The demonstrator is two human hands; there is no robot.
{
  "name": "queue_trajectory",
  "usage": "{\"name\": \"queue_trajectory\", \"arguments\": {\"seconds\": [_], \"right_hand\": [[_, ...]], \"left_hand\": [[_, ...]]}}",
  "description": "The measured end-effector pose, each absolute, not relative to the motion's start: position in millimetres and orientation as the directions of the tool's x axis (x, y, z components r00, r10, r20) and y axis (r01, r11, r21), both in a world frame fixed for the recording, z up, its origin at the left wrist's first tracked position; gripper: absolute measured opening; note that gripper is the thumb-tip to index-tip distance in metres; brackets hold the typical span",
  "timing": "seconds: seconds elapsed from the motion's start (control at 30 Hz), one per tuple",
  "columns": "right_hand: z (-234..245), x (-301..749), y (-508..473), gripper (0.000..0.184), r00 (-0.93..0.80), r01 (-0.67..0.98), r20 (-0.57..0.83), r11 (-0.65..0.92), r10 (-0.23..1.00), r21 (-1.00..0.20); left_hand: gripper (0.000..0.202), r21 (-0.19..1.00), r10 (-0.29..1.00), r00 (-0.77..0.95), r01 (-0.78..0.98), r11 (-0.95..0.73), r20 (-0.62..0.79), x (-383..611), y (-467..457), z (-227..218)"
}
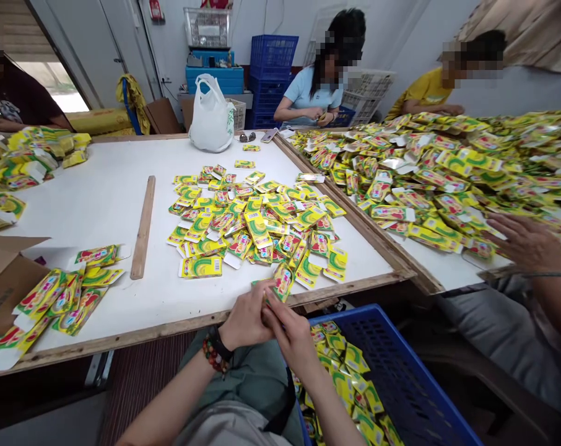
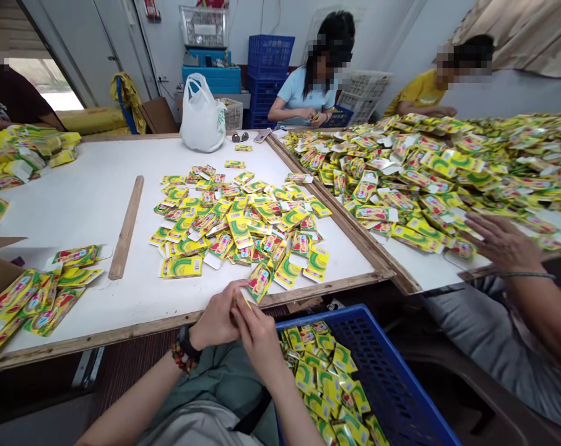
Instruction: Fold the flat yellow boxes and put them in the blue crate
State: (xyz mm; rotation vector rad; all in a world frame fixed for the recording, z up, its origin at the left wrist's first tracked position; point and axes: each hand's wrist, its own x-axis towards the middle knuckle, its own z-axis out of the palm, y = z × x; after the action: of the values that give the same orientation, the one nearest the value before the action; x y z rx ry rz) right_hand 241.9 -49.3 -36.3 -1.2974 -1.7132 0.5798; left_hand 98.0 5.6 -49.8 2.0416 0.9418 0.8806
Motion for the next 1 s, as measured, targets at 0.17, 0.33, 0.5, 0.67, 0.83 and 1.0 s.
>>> {"name": "queue_trajectory", "arguments": {"seconds": [0.17,0.33,0.5,0.67,0.83,1.0], "right_hand": [[-40,313,-81,0.049,0.262,0.805,0.196,-0.102,0.945,-0.584],[-60,300,-30,0.048,0.021,0.909,0.265,0.093,0.964,-0.408],[-46,258,40,0.083,-0.401,0.88,0.079,0.408,0.913,-0.243],[-29,263,52,0.053,-0.384,0.863,0.142,0.409,0.912,-0.295],[-41,235,20,0.042,-0.027,0.662,0.265,0.216,0.964,-0.718],[-42,202,-15,0.032,0.106,0.159,0.151,0.133,0.983,-0.978]], "left_hand": [[0.037,0.629,0.856,0.379,0.581,-0.516,0.352,72,61,-26],[0.03,0.541,0.902,0.362,0.722,-0.432,0.237,89,84,-19],[0.019,0.595,0.943,0.276,0.733,-0.331,0.185,99,39,-22],[0.02,0.861,0.994,0.111,0.504,-0.07,0.015,94,-14,-45],[0.07,0.911,0.975,0.013,0.352,-0.212,0.222,110,-28,-59],[0.069,0.884,0.959,-0.011,0.391,-0.256,0.282,112,-14,-60]]}}
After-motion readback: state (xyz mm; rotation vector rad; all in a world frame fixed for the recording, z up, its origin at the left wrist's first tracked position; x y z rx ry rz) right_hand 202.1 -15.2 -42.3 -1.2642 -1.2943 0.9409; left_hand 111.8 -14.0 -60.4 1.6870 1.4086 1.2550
